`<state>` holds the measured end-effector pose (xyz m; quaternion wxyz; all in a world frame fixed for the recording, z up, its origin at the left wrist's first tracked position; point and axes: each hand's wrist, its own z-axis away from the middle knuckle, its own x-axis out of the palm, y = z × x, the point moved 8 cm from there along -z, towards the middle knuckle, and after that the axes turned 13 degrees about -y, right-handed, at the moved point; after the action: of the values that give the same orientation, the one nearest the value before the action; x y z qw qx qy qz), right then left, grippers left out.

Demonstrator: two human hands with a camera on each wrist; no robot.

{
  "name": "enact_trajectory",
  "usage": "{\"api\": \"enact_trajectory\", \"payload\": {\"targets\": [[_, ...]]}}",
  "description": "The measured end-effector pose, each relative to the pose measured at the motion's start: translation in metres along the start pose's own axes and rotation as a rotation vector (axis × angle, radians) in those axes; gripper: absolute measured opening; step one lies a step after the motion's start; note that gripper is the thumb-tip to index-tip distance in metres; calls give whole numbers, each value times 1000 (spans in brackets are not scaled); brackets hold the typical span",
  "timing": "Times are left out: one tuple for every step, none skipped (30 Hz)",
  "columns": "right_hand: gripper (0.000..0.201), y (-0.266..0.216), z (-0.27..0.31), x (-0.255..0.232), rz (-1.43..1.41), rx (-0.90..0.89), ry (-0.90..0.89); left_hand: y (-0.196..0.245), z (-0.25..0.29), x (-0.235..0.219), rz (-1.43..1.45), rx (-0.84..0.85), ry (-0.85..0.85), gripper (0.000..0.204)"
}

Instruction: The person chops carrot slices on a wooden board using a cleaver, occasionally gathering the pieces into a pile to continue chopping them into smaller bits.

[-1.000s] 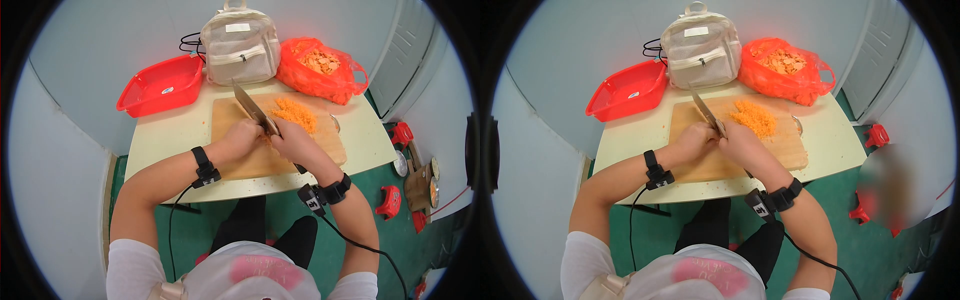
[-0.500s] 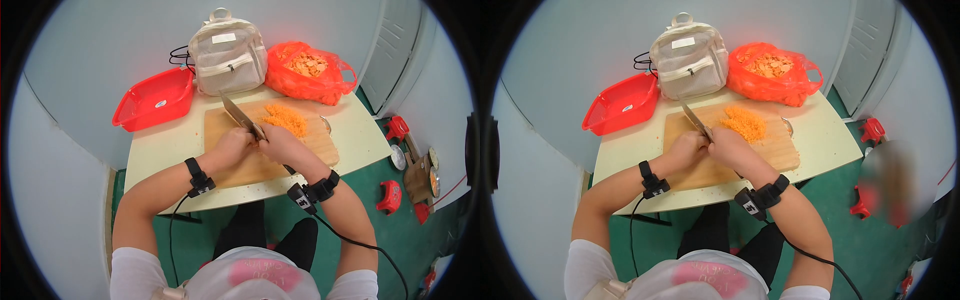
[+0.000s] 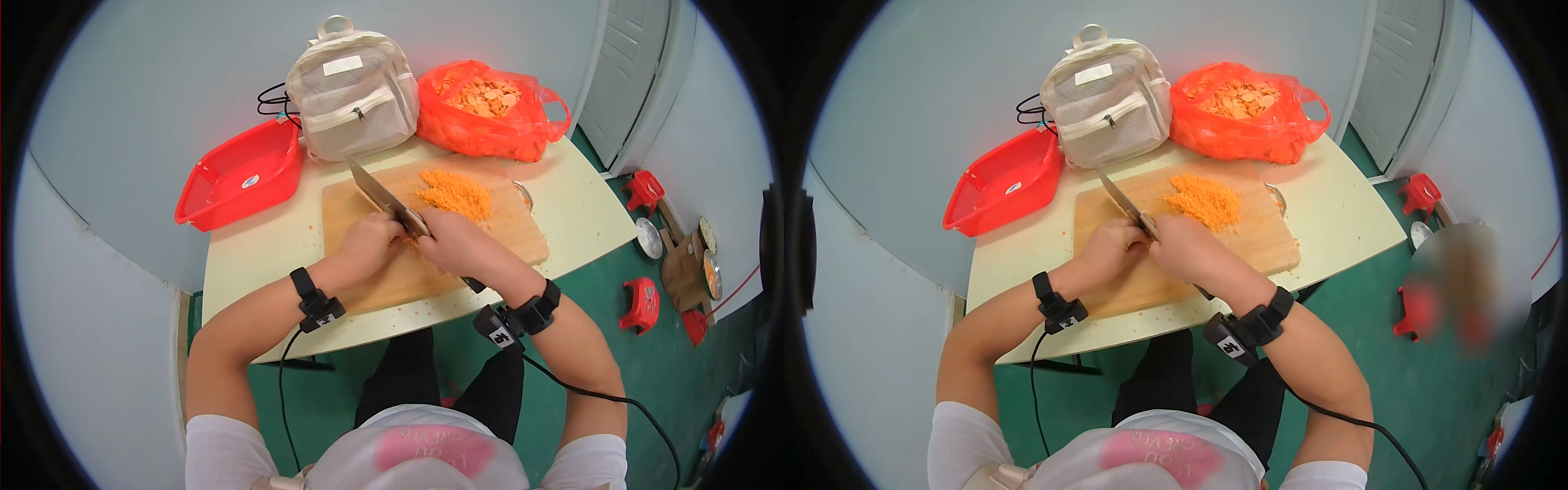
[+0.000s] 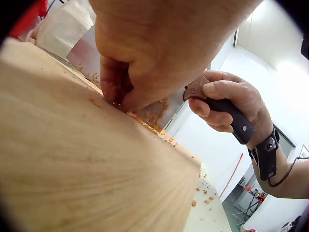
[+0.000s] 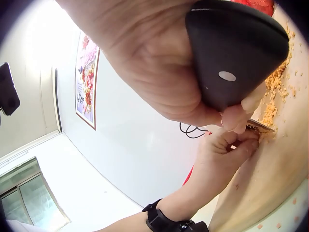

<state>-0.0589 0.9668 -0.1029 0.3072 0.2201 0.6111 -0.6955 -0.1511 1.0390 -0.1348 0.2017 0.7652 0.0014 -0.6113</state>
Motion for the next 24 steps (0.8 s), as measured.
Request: {"api": "enact_trajectory", "payload": {"targets": [[22, 0, -3, 0, 9, 10, -5, 1, 0, -1, 9, 19, 3, 13], [22, -1, -6, 0, 18, 19, -11, 2, 0, 0, 19, 39, 6, 13], [22, 0, -13, -1, 40, 33, -6, 4, -1, 1, 22, 45, 2, 13], [22, 1, -15, -1, 62, 43, 3, 4, -1, 1, 21, 47, 2, 13], [22, 3, -15, -2, 61, 41, 13, 4, -1, 0, 16, 49, 5, 13], [23, 4, -16, -1, 31, 46, 17, 6, -1, -2, 8, 53, 6, 13], [23, 5, -17, 1, 0, 49, 15, 10, 0, -4, 9, 70, 28, 13], [23, 7, -18, 2, -3, 42, 16, 12, 2, -7, 11, 87, 50, 13], [19, 8, -16, 3, -38, 14, 8, 11, 3, -7, 4, 86, 46, 13], [17, 8, -15, 3, -58, -1, 8, 8, 2, -4, 14, 83, 32, 14], [15, 5, -11, 2, -78, -15, 9, 8, 1, -4, 26, 81, 18, 14], [19, 2, -5, 0, -52, 5, 16, 9, 0, -5, 24, 88, 15, 14], [20, 2, -1, 0, -39, 19, 21, 10, 0, -4, 15, 73, 1, 15], [22, 2, 3, -1, -27, 34, 26, 11, -1, -4, 8, 58, -15, 15], [22, 0, 4, 0, -11, 17, 31, 11, -1, -4, 10, 63, -17, 15], [21, -2, 4, 0, 6, -4, 34, 10, -1, -3, 10, 46, -31, 15], [21, -1, 2, 1, 6, -3, 34, 8, -1, -3, 11, 28, -45, 16], [20, 1, -1, 2, 46, -9, 40, 8, -1, -2, 12, 25, -45, 16], [19, 1, -4, 3, 85, -16, 42, 9, 0, -4, 5, 46, -20, 15], [19, 2, -6, 5, 82, -19, 36, 10, 1, -5, -3, 64, 6, 15], [20, 0, -7, 5, 119, -41, 36, 7, 1, -4, -4, 56, 4, 15], [21, -2, -8, 5, 158, -62, 38, 5, 1, -2, -2, 62, -1, 15], [21, -1, -9, 6, 158, -63, 31, 6, 0, -1, 2, 69, -4, 14], [21, 0, -9, 6, 141, -64, 28, 5, 0, -1, 7, 64, -4, 14]]}}
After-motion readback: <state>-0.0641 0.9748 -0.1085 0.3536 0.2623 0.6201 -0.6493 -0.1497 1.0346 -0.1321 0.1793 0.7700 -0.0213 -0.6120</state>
